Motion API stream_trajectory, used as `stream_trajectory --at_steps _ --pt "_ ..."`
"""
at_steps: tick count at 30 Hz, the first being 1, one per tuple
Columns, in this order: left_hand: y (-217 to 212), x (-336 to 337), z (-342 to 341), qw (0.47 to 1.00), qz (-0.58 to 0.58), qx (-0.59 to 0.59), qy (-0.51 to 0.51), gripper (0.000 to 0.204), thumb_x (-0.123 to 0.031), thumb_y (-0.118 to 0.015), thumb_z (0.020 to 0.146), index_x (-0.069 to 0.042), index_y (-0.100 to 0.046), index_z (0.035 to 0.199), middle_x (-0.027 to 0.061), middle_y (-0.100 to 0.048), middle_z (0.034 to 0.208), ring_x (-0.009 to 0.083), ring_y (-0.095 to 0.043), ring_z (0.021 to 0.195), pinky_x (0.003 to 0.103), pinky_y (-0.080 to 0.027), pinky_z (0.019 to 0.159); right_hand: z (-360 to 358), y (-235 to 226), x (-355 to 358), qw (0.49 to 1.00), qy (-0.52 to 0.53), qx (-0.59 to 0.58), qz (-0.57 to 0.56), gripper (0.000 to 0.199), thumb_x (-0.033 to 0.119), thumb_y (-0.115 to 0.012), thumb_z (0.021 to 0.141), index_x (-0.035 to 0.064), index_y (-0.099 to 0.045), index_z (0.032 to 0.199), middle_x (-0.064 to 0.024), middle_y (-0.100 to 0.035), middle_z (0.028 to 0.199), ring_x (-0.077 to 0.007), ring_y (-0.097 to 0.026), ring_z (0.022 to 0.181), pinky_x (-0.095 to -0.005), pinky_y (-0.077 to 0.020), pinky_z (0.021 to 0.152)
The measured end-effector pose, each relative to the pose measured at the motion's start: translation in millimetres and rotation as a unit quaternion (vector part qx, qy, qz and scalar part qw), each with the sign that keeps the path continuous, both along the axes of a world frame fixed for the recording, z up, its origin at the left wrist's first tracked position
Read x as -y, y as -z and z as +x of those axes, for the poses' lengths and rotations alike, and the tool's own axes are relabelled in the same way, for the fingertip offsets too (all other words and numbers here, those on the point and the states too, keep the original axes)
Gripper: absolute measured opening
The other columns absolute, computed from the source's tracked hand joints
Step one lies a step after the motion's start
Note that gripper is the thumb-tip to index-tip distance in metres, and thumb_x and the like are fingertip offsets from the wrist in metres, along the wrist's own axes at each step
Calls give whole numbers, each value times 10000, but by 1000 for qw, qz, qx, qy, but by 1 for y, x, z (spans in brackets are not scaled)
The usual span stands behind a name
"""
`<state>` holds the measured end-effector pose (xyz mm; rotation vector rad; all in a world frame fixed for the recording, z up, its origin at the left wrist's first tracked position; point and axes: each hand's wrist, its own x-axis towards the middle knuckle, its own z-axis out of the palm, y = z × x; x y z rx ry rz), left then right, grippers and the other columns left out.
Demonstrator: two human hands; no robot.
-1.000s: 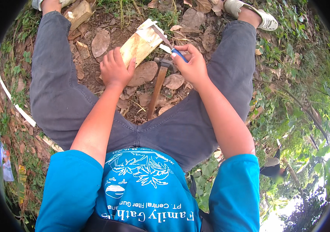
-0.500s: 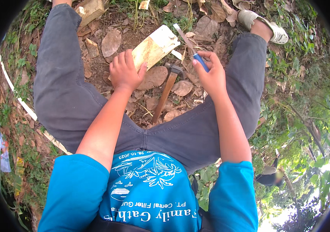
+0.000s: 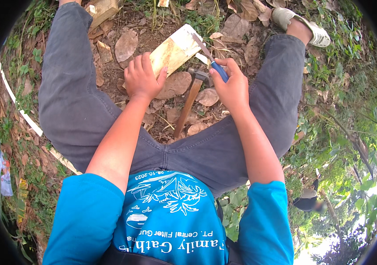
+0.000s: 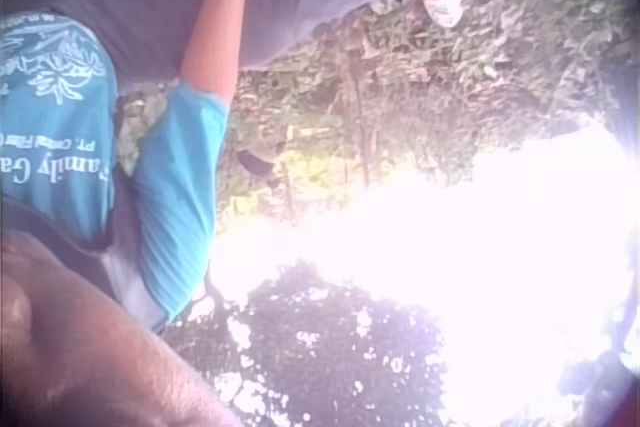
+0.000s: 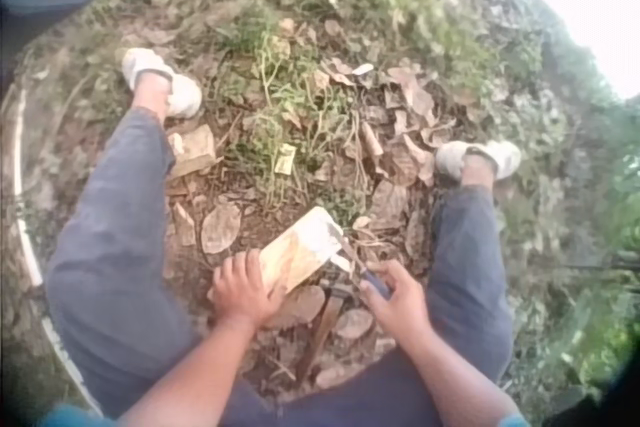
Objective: The person sits on the ground and uses a chisel and hammer to carve a small piece of wood. They repeatedly strike the chisel to remove wood shavings and shape the block.
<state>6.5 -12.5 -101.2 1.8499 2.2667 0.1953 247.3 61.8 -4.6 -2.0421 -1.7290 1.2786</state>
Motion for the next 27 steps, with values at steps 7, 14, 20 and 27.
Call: stream_trajectory --at_steps 7,14,20,27 --pt "1 -1 2 1000 -1 -5 2 674 -553 -653 877 -84 -499 1335 94 -571 1204 299 -549 1106 474 -438 945 -8 7 3 999 33 -29 -12 282 203 -742 937 96 -663 1185 -61 -695 754 -105 -579 634 -299 -471 630" --pt "2 4 3 1000 13 -22 6 681 -556 -649 883 -82 -489 1345 97 -571 1212 300 -551 1096 471 -440 941 -46 20 -37 894 237 -369 -89 359 238 -705 997 79 -532 1267 -38 -627 806 -65 -482 496 -232 -344 420" --pt "2 3 2 1000 1 -18 8 690 -564 -644 886 -79 -484 1350 99 -568 1211 303 -546 1102 473 -434 941 -64 -9 -66 909 143 -391 -26 385 257 -697 1010 63 -533 1300 -20 -645 845 -32 -457 490 -196 -312 411" --pt "-1 2 1 1000 5 -20 4 768 -625 -694 841 -75 -487 1334 101 -565 1206 302 -560 1093 471 -446 937 -5 -10 -12 972 77 -193 -112 431 186 -672 978 37 -572 1369 -35 -717 906 -49 -568 655 -242 -448 574"
